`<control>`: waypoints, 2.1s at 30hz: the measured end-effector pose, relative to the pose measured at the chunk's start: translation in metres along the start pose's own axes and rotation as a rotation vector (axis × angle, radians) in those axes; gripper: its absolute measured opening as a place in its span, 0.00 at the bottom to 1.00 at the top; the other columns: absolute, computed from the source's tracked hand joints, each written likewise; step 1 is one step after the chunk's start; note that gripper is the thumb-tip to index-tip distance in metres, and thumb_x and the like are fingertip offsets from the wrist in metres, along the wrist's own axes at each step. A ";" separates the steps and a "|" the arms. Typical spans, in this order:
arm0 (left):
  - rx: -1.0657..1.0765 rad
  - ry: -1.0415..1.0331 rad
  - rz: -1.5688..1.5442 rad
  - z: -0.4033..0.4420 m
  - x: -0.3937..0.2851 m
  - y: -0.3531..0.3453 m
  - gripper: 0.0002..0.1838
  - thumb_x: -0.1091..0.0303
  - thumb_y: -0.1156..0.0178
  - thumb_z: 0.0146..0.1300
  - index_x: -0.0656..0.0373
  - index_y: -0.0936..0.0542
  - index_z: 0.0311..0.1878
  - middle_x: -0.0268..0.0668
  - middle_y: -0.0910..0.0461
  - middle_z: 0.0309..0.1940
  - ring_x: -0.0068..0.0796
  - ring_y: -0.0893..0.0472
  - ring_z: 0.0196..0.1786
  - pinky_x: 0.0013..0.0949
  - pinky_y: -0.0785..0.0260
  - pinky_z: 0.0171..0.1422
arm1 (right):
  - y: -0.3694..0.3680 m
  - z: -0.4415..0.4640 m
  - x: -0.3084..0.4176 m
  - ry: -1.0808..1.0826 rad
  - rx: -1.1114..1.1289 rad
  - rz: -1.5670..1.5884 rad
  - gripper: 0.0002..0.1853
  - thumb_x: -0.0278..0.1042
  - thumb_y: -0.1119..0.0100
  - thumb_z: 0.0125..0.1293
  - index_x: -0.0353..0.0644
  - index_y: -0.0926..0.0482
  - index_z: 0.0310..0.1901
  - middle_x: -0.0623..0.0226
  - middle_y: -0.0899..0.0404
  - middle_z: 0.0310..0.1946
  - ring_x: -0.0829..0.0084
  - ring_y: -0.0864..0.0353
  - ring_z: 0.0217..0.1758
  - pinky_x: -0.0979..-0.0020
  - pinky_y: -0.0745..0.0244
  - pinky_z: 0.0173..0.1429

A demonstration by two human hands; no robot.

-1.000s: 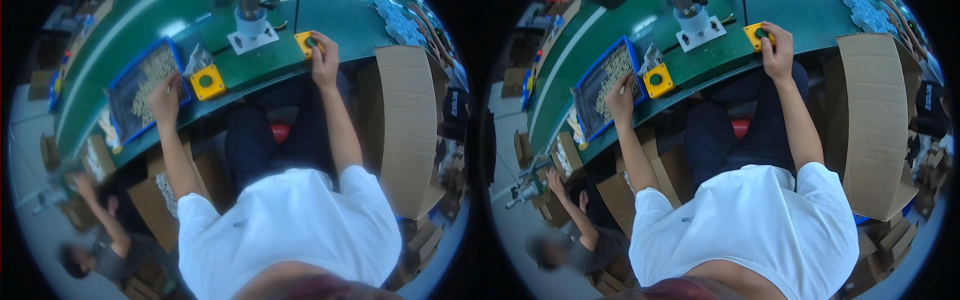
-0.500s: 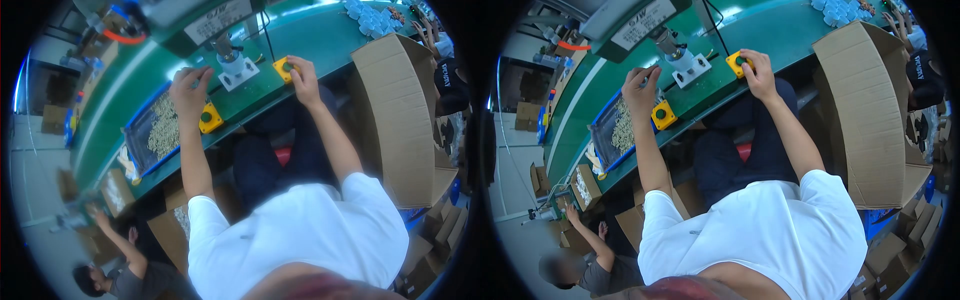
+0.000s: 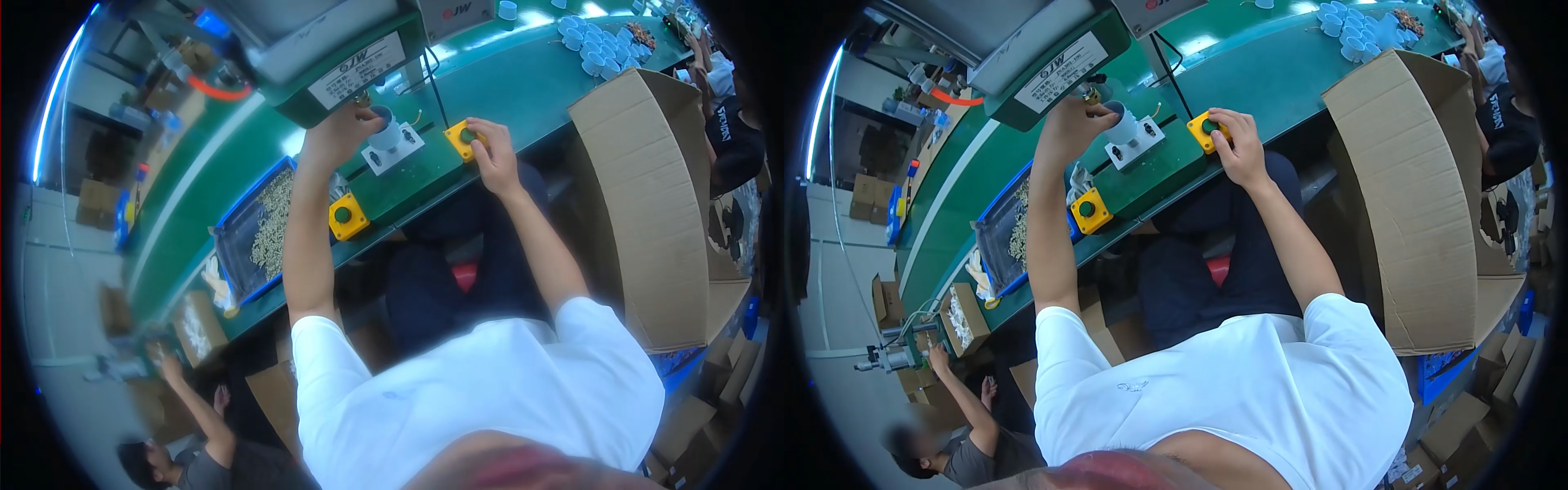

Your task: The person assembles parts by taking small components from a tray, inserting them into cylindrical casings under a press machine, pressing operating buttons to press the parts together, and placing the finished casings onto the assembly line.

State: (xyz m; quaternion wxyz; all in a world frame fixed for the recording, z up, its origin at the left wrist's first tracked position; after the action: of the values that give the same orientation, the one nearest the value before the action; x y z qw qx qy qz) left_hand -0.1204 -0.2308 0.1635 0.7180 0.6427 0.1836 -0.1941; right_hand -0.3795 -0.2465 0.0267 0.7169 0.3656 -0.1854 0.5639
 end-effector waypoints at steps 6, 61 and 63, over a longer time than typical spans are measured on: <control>0.045 -0.092 -0.009 -0.013 0.010 -0.002 0.14 0.62 0.32 0.68 0.63 0.09 0.48 0.44 0.12 0.38 0.30 0.15 0.37 0.35 0.26 0.44 | 0.001 0.001 0.000 -0.009 -0.002 0.044 0.15 0.30 0.40 0.70 0.41 0.18 0.56 0.61 0.17 0.61 0.56 0.24 0.64 0.61 0.28 0.69; -0.347 0.341 -0.169 -0.214 0.245 -0.008 0.14 0.58 0.37 0.72 0.57 0.14 0.52 0.47 0.12 0.40 0.47 0.13 0.44 0.42 0.22 0.51 | -0.033 0.032 0.044 -0.059 0.000 0.168 0.27 0.31 0.38 0.74 0.33 0.30 0.71 0.55 0.24 0.67 0.61 0.26 0.70 0.59 0.36 0.77; -0.347 0.334 -0.188 -0.204 0.254 -0.010 0.15 0.58 0.39 0.73 0.58 0.14 0.51 0.48 0.12 0.41 0.49 0.13 0.45 0.43 0.22 0.52 | -0.059 0.049 0.070 0.056 0.111 -0.023 0.34 0.37 0.28 0.68 0.34 0.30 0.71 0.55 0.22 0.64 0.58 0.26 0.67 0.57 0.36 0.76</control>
State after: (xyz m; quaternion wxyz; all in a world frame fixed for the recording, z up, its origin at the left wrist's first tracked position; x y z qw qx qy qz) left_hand 0.0893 -0.0395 0.0027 0.7561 0.5132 0.3891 -0.1165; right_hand -0.2959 -0.2412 0.0877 0.7068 0.3911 -0.1293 0.5751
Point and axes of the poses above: each hand's wrist, its own z-axis towards the middle knuckle, its own y-axis out of the back of the hand, x = y × z, the point moved 8 cm from there along z, towards the middle knuckle
